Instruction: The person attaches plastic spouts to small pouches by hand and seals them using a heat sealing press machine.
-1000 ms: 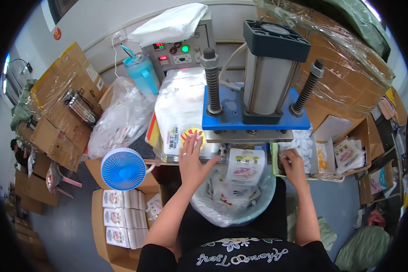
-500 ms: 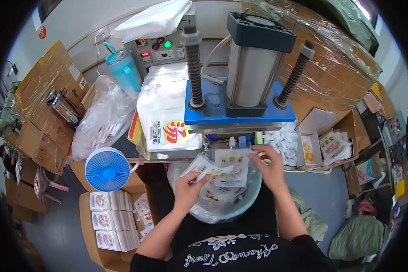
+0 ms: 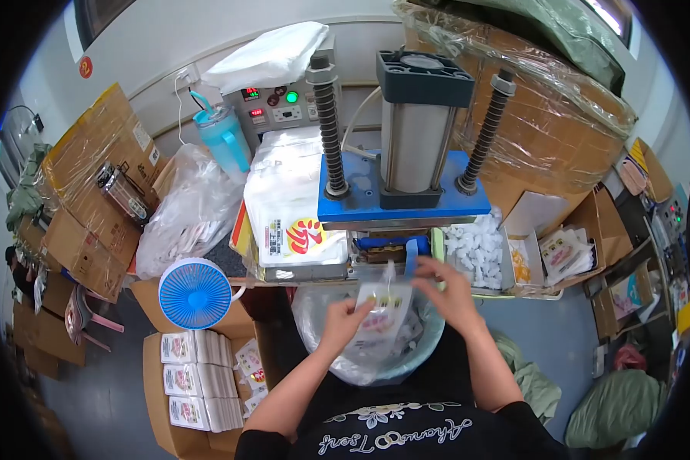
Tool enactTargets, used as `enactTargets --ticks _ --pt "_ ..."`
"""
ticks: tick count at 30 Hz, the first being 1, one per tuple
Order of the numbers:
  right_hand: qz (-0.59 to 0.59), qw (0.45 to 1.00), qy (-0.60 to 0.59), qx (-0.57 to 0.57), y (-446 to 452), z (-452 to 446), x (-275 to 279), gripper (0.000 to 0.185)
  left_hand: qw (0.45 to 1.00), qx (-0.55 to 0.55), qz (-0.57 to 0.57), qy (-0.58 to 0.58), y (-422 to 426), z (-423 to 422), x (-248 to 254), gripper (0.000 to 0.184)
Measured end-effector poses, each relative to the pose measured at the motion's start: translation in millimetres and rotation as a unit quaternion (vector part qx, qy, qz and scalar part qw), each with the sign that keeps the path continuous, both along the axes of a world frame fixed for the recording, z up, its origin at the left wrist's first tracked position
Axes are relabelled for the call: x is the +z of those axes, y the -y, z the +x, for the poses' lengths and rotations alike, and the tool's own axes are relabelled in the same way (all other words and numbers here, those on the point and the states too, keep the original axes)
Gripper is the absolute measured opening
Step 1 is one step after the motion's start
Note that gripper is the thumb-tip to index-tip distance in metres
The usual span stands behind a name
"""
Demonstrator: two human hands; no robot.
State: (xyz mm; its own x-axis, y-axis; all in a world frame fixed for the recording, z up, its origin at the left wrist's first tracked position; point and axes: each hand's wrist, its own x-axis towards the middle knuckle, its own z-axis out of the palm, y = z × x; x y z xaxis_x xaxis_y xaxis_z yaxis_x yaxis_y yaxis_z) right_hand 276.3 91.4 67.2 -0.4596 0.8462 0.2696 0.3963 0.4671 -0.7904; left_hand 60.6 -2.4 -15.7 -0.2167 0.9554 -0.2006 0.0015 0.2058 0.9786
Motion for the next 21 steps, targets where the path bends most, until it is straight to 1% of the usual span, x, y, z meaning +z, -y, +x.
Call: enactTargets --ticks 1,2,3,4,5,6,8,9,10,11,12,13,14,15,16,17,18,20,21 --pt "0.001 0.999 -0.003 -0.042 -6 9 4 0.037 0.997 0.044 0.007 0.064 -10 5 9 0.027" --pt "0.005 0.996 -0.006 -0.084 -11 18 7 0.036 0.997 0.042 0.008 0.066 -20 10 20 0.027" --pt "0.007 0.996 -0.003 -0.086 -13 30 11 0.036 0.989 0.058 -0.004 0.135 -28 15 32 0.028" --pt "0.018 0.989 0.068 -0.127 -15 43 16 0.034 0.976 0.072 -0.017 0.204 -34 18 38 0.028" --pt "0.029 0.976 0.138 -0.168 -16 52 19 0.032 0.969 0.058 -0.031 0.239 -42 16 30 0.03" --pt "0.033 0.973 0.14 -0.18 -18 55 18 0.032 0.969 0.045 -0.029 0.241 -47 12 23 0.03" --pt "0.049 0.939 0.223 -0.257 -25 71 5 0.03 0.967 0.073 -0.037 0.242 -60 9 9 0.03" --pt "0.06 0.931 0.251 -0.258 -33 78 -16 0.033 0.963 0.077 -0.047 0.253 -61 9 11 0.032" --pt "0.102 0.92 0.284 -0.251 -31 77 -18 0.032 0.96 0.073 -0.035 0.267 -58 10 16 0.031" --pt "0.082 0.911 0.31 -0.26 -34 71 -30 0.03 0.965 0.068 -0.013 0.252 -56 12 22 0.03" --pt "0.081 0.911 0.322 -0.247 -42 69 -54 0.025 0.977 0.064 0.004 0.202 -52 8 24 0.029" --pt "0.113 0.91 0.314 -0.245 -41 61 -56 0.024 0.985 0.06 -0.011 0.159 -56 -2 19 0.025" --pt "0.126 0.913 0.296 -0.251 -45 55 -67 0.022 0.994 0.017 0.021 0.102 -55 -12 29 0.02" --pt "0.08 0.917 0.306 -0.245 -47 50 -62 0.023 1.0 0.016 0.021 0.012 -63 -42 18 0.019" --pt "0.116 0.906 0.338 -0.228 -44 49 -57 0.023 0.995 0.029 0.09 -0.032 -62 -43 33 0.029" --pt "0.104 0.9 0.348 -0.24 -47 46 -55 0.024 0.968 0.083 0.148 -0.187 -45 -32 71 0.051" --pt "0.102 0.899 0.343 -0.251 -46 45 -57 0.024 0.897 0.105 0.085 -0.422 -45 -66 44 0.078" --pt "0.167 0.906 0.308 -0.238 -46 47 -57 0.019 0.809 0.058 0.132 -0.57 -25 -76 25 0.086" --pt "0.16 0.909 0.29 -0.251 -44 48 -56 0.019 0.753 0.035 0.171 -0.635 -17 -84 11 0.084"
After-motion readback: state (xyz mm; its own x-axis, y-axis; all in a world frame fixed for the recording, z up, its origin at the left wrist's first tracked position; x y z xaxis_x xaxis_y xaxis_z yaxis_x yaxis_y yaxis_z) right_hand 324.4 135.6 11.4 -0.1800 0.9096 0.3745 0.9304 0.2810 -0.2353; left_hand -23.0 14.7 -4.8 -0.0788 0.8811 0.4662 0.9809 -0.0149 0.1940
